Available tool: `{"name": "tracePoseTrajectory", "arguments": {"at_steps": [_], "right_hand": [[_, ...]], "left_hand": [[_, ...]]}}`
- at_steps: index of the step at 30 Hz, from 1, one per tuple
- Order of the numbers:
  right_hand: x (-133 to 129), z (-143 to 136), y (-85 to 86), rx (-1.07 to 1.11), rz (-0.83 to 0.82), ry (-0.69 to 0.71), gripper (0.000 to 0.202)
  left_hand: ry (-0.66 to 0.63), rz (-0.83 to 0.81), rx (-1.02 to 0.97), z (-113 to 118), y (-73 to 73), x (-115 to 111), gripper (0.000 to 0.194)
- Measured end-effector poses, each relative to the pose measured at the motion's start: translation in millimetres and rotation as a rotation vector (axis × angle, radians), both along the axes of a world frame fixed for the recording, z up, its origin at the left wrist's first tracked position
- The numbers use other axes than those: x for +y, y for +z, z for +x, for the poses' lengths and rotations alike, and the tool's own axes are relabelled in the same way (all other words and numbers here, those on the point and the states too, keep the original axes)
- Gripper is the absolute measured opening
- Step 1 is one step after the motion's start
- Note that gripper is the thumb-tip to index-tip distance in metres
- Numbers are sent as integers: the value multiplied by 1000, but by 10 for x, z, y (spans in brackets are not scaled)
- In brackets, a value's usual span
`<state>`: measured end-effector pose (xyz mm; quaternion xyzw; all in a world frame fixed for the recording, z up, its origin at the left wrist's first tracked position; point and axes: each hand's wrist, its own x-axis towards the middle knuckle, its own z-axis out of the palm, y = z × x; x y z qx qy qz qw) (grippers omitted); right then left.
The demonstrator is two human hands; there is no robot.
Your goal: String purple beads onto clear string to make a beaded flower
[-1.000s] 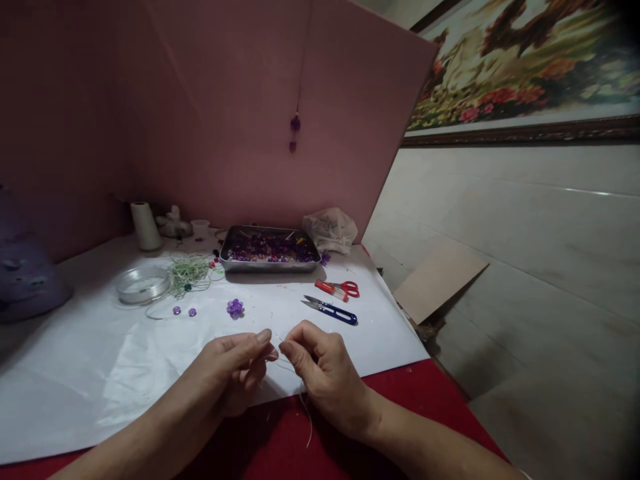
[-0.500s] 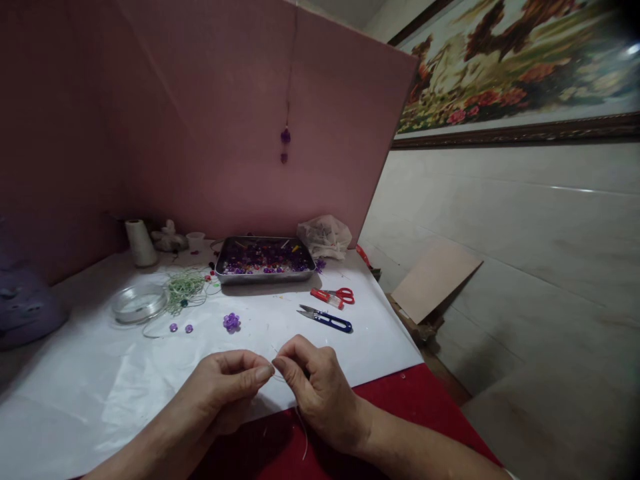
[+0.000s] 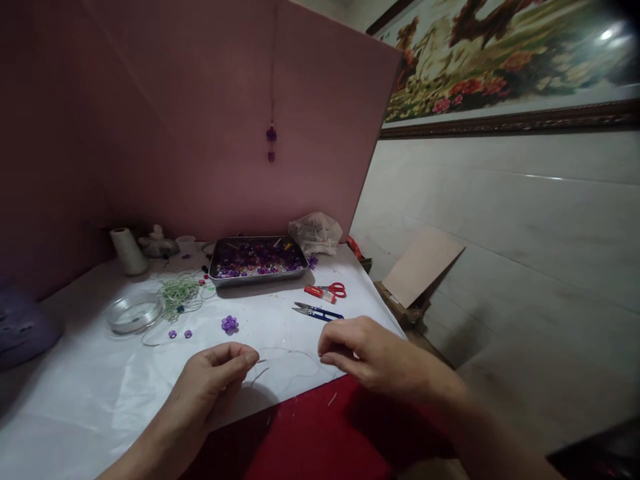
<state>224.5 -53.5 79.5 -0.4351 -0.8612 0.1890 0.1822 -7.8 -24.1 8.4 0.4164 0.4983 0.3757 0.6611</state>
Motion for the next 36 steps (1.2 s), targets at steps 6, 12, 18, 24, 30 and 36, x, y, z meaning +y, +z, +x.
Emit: {"name": "tracePoseTrajectory", "arguments": {"at_steps": [6, 12, 18, 24, 30, 36], "right_hand": [[175, 19, 392, -186, 292, -123, 23], [466, -46, 590, -105, 361, -211, 20], [563, -77, 734, -21, 297, -180, 21], [467, 56, 750, -183, 405, -334, 23], [183, 446, 482, -245, 356, -451, 22], [-61, 675, 176, -229, 95, -305, 21]], "left_hand": [[-7, -25, -26, 0, 6, 5, 29], [-26, -40, -57, -12, -39, 33, 30], [-48, -73, -47, -7, -35, 24, 31], [-7, -76, -57, -27, -36, 41, 31], [50, -80, -85, -19, -43, 36, 29], [78, -94, -111, -21, -86, 43, 31]]}}
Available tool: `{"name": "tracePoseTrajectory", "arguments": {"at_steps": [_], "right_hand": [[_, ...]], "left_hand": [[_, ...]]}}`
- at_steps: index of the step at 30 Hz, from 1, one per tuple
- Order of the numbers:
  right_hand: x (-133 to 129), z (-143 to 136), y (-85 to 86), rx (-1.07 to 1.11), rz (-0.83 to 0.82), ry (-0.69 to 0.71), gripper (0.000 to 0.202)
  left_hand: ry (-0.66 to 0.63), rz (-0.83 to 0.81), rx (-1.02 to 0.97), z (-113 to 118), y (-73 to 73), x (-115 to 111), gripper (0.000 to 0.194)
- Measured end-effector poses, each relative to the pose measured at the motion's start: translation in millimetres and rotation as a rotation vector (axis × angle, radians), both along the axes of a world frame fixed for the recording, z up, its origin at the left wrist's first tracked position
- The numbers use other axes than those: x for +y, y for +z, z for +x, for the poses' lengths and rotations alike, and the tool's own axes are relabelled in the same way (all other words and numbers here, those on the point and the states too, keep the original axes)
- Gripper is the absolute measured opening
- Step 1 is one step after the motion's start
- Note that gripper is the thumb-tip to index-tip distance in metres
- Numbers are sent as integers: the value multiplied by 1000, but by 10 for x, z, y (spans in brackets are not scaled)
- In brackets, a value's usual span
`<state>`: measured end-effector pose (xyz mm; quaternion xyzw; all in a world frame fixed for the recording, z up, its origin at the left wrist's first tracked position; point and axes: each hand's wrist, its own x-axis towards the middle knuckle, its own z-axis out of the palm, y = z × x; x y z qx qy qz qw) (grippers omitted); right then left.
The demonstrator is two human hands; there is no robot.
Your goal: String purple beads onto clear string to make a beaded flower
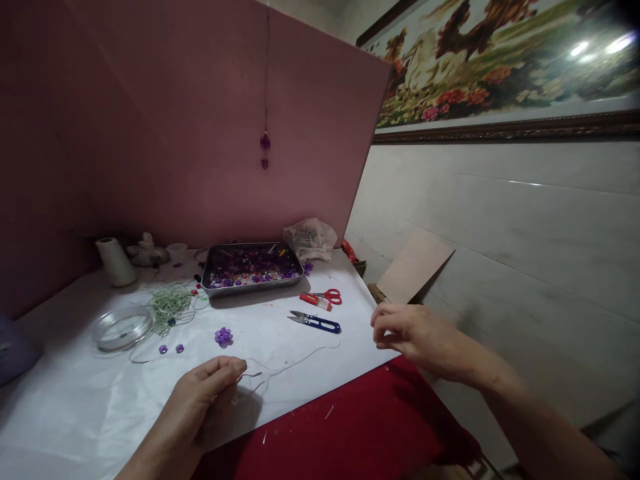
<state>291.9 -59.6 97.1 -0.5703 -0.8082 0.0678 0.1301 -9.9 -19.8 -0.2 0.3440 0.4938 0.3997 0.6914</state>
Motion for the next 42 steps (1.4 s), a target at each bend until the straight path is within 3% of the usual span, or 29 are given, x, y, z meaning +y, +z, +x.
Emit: {"name": "tracePoseTrajectory", "arguments": {"at_steps": [6, 10, 13, 15, 17, 19, 21, 24, 28, 30, 31, 33, 37, 39, 42], "right_hand": [[49, -143, 87, 277, 107, 133, 15], [333, -578, 238, 514, 308, 229, 13], [643, -974, 243, 574, 412, 299, 15], [837, -1195, 138, 510, 443, 287, 17], [944, -1333, -54, 275, 397, 214, 17], [910, -1376, -288, 45, 361, 132, 21], [732, -1340, -512, 89, 345, 96, 16], [327, -1242, -773, 397, 134, -13, 22], [-98, -1244, -1006, 821, -512, -153, 20], [-193, -1328, -1086, 1020, -633, -182, 17], [-215, -1386, -1118, 1123, -706, -168, 25], [-225, -1525, -1167, 1304, -815, -90, 46], [-198, -1820, -1217, 1660, -902, 36, 65], [-187, -1920, -1210, 1899, -917, -45, 74], [-177, -1955, -1160, 2124, -906, -292, 76]], "left_hand": [[-27, 36, 194, 62, -9, -1, 34], [-48, 60, 306, 98, -25, -5, 29], [-119, 49, 289, 84, -26, 3, 27], [-184, 19, 236, 58, -17, 11, 27], [-237, -25, 151, 25, -7, 17, 29], [-272, -65, 75, -7, 1, 19, 31], [-292, -93, 25, -31, 7, 16, 31], [-290, -110, -42, -50, 20, 4, 32], [-254, -124, -92, -55, 67, -17, 34], [-241, -146, -107, -57, 97, -26, 35], [-237, -156, -121, -59, 108, -30, 35], [-235, -163, -156, -63, 119, -39, 33], [-246, -185, -227, -64, 130, -65, 34], [-226, -184, -247, -62, 162, -80, 35], [-147, -157, -247, -67, 243, -90, 33]]}}
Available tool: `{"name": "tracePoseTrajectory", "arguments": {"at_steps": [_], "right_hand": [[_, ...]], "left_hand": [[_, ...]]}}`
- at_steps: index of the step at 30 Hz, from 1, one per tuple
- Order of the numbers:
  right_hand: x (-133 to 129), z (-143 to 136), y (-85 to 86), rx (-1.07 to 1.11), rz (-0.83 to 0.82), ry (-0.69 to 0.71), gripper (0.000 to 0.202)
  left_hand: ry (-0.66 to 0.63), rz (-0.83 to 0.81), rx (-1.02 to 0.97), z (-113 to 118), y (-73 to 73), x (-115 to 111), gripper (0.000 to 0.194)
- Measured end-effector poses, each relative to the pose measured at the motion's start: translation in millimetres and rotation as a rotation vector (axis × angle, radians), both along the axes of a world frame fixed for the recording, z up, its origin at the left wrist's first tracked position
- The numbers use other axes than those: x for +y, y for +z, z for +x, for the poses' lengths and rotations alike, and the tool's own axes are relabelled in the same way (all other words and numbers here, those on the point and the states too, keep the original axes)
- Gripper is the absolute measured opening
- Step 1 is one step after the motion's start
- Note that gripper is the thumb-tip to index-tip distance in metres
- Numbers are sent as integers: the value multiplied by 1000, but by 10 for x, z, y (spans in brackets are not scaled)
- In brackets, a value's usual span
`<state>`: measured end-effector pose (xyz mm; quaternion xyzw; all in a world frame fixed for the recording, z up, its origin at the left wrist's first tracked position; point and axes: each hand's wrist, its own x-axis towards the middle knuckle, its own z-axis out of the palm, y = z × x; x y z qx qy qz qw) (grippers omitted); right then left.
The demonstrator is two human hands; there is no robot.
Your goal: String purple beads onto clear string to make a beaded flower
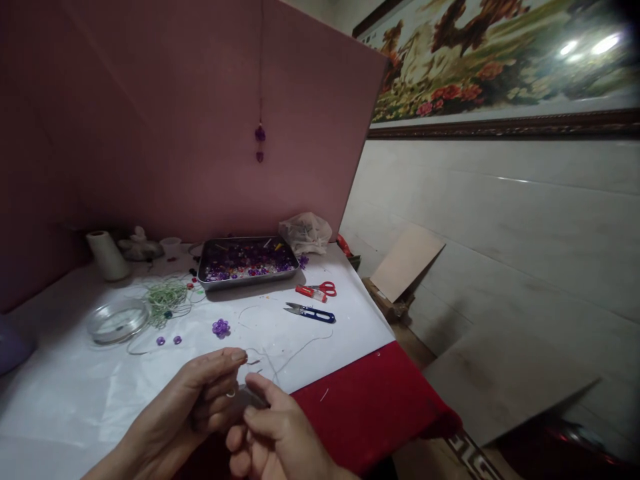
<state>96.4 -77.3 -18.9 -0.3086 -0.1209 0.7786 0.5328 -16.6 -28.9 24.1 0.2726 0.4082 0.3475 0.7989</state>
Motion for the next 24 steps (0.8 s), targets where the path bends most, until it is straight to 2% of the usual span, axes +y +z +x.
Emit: {"name": "tracePoseTrajectory", "arguments": {"at_steps": [4, 8, 11, 13, 17, 20, 22, 24], "right_hand": [[38, 88, 77, 11, -88, -107, 59], [92, 134, 83, 130, -97, -182, 59], [106, 120, 30, 162, -56, -299, 61], [101, 111, -13, 116, 15, -357, 54], [81, 126, -50, -187, 191, -440, 32], [68, 177, -19, -559, 382, -439, 30], [70, 226, 21, -752, 499, -345, 39], [86, 285, 71, -856, 538, -164, 53]], "left_hand": [[34, -15, 50, -18, 69, 12, 35], [51, -3, 70, -22, 46, 23, 32], [38, -11, 69, -18, 29, 22, 33], [36, -16, 78, -9, 32, 19, 36], [52, -13, 97, 18, 59, 5, 39], [51, -5, 108, 31, 66, -7, 38], [35, 9, 109, 30, 59, -12, 40], [13, 24, 104, 24, 48, -14, 39]]}}
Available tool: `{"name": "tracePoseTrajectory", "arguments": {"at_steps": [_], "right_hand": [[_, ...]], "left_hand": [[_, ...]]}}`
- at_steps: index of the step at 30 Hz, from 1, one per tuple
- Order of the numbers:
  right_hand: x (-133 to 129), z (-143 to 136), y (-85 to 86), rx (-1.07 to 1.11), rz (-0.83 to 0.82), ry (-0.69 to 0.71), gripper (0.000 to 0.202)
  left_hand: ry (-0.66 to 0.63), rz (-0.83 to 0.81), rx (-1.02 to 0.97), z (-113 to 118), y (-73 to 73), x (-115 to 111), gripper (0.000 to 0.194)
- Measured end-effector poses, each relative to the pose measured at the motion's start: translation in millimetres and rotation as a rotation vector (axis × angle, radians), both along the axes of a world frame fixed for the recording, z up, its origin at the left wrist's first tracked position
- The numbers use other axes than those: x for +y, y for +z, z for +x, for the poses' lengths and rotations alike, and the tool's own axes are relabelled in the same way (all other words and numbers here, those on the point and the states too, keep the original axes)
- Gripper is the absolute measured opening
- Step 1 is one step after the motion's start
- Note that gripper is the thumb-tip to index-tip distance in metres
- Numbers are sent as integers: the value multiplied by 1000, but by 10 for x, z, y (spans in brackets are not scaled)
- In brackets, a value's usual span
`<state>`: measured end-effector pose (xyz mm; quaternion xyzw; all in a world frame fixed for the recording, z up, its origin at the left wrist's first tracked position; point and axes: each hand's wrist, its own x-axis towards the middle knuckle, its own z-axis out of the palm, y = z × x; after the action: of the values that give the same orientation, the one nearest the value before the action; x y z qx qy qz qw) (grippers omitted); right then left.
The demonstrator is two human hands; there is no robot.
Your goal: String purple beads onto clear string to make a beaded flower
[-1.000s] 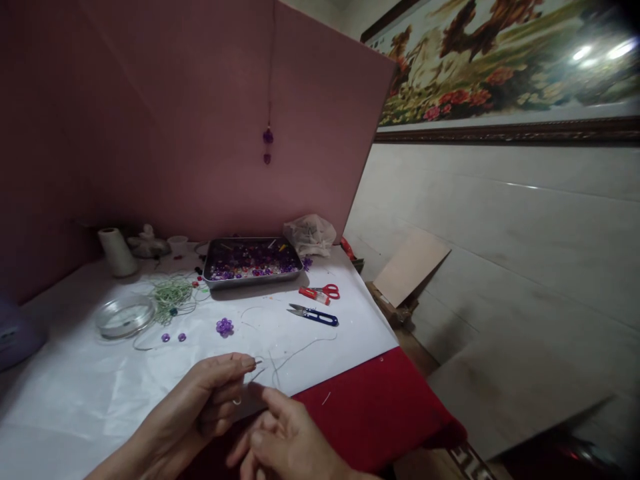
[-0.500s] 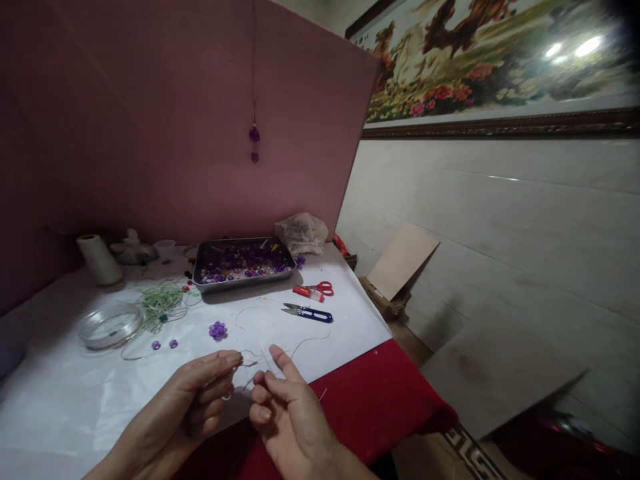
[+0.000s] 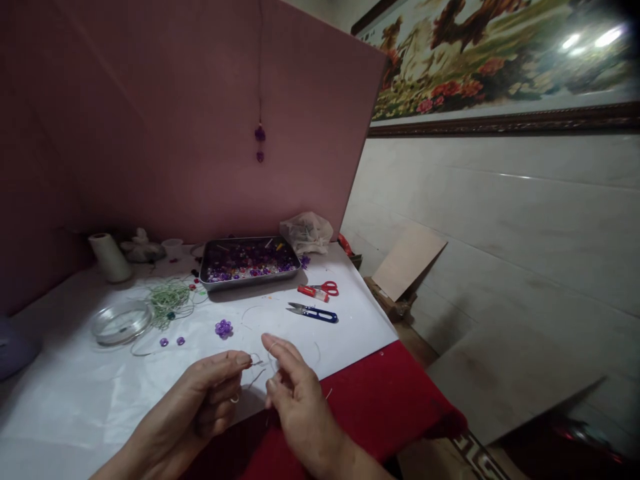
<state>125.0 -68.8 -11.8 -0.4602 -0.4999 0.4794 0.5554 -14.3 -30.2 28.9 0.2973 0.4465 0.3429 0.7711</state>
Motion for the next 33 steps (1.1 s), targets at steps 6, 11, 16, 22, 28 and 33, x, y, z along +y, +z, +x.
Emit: {"name": "tracePoseTrajectory", "arguments": {"at_steps": [6, 11, 16, 22, 28, 33], "right_hand": [[78, 225, 172, -293, -56, 239, 71], [70, 361, 197, -472, 222, 210, 63], [70, 366, 59, -468, 373, 37, 42], [94, 399, 131, -636, 562, 28, 32], [141, 536, 249, -824, 586, 182, 54], [175, 525, 293, -747, 471, 232, 48]], "left_hand": [[-78, 41, -6, -27, -22, -5, 32], [-140, 99, -12, -16, -70, 23, 26], [-129, 195, -3, 15, -119, 40, 27], [-122, 260, 64, 33, -161, 49, 29], [-53, 344, 168, 83, -159, 26, 30], [-26, 422, 209, 115, -186, 31, 26]]}}
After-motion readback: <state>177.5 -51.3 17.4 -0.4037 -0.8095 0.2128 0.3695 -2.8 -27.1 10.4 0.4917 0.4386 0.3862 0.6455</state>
